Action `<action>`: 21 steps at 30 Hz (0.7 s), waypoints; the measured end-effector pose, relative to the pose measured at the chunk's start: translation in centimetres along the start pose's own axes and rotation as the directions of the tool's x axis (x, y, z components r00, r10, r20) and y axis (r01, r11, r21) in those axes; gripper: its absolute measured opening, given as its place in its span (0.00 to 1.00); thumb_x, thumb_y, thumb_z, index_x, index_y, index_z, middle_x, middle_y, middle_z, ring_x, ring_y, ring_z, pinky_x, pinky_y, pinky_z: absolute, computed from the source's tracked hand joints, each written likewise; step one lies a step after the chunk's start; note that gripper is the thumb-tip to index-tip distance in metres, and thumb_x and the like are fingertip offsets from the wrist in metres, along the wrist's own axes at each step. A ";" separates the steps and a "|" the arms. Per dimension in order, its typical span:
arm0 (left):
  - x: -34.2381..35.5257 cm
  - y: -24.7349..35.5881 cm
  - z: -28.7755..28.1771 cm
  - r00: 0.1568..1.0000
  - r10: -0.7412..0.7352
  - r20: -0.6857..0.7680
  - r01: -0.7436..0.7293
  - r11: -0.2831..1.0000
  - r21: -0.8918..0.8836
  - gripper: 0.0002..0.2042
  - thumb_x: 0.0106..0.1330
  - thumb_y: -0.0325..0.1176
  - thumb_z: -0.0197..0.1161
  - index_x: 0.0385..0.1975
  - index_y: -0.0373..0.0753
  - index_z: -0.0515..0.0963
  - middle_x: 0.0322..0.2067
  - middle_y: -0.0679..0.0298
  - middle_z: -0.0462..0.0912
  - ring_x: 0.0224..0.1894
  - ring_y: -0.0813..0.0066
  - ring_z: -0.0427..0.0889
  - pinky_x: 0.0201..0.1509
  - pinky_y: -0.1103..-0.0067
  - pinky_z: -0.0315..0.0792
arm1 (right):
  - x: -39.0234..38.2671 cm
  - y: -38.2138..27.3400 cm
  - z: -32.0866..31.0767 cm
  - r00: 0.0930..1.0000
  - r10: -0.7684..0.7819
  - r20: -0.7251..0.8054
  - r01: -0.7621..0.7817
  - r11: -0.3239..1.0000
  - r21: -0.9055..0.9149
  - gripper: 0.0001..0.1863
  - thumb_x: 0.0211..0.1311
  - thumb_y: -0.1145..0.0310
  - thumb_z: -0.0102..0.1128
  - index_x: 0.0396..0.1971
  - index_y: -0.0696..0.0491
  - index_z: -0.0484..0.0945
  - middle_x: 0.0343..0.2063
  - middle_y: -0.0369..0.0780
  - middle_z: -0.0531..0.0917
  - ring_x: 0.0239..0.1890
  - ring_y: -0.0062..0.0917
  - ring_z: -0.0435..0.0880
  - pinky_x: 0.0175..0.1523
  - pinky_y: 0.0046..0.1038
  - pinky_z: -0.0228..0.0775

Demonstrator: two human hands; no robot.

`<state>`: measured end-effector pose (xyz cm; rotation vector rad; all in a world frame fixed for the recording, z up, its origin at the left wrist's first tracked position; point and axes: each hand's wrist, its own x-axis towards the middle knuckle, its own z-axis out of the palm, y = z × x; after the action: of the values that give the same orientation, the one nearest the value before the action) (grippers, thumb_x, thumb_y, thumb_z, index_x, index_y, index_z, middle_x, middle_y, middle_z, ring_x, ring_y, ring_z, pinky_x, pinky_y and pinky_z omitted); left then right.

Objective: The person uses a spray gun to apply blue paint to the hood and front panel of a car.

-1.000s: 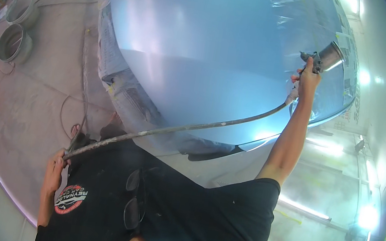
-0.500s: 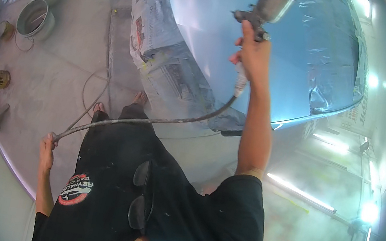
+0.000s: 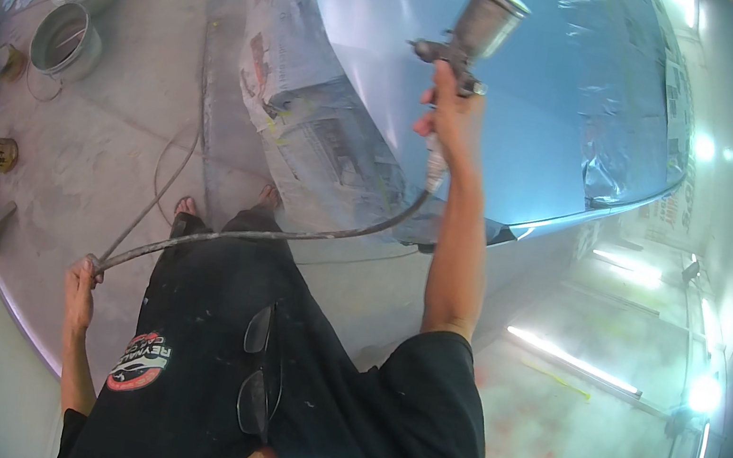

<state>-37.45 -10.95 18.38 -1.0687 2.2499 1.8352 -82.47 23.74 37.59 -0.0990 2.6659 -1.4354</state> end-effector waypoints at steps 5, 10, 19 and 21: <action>0.4 5.3 5.6 0.982 0.093 0.162 -0.090 0.996 -0.025 0.29 0.69 0.61 0.44 0.17 0.40 0.65 0.17 0.72 0.60 0.23 0.83 0.56 0.27 0.80 0.49 | 2.8 0.5 -12.1 0.990 0.033 -0.136 -0.038 0.999 -0.036 0.25 0.65 0.47 0.56 0.36 0.58 0.75 0.19 0.38 0.77 0.10 0.22 0.75 0.13 0.22 0.64; 0.1 10.6 11.8 0.959 0.099 0.264 -0.088 0.995 -0.054 0.31 0.66 0.65 0.45 0.19 0.39 0.66 0.18 0.71 0.62 0.24 0.82 0.58 0.28 0.80 0.50 | 7.0 2.3 -22.7 0.979 0.015 -0.205 -0.027 0.998 -0.055 0.25 0.63 0.45 0.58 0.34 0.57 0.75 0.20 0.37 0.77 0.10 0.22 0.74 0.13 0.22 0.63; -1.3 18.6 20.1 0.898 0.138 0.418 -0.092 0.987 -0.128 0.35 0.60 0.72 0.46 0.23 0.37 0.69 0.19 0.73 0.62 0.24 0.84 0.59 0.28 0.82 0.52 | 15.2 7.0 -37.3 0.946 0.007 -0.325 -0.035 0.996 -0.081 0.26 0.61 0.44 0.60 0.32 0.56 0.75 0.19 0.37 0.77 0.10 0.23 0.76 0.12 0.23 0.66; -1.5 18.9 20.9 0.888 0.134 0.440 -0.077 0.986 -0.145 0.36 0.59 0.73 0.46 0.24 0.37 0.70 0.19 0.74 0.62 0.24 0.84 0.58 0.27 0.82 0.52 | 16.5 7.6 -38.9 0.914 -0.028 -0.405 -0.015 0.995 -0.103 0.26 0.61 0.44 0.60 0.31 0.57 0.74 0.19 0.38 0.77 0.10 0.25 0.76 0.12 0.24 0.66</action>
<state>-54.19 9.23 28.80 -0.4637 1.9721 2.0278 -103.95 58.33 51.38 0.2074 3.0704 -1.4538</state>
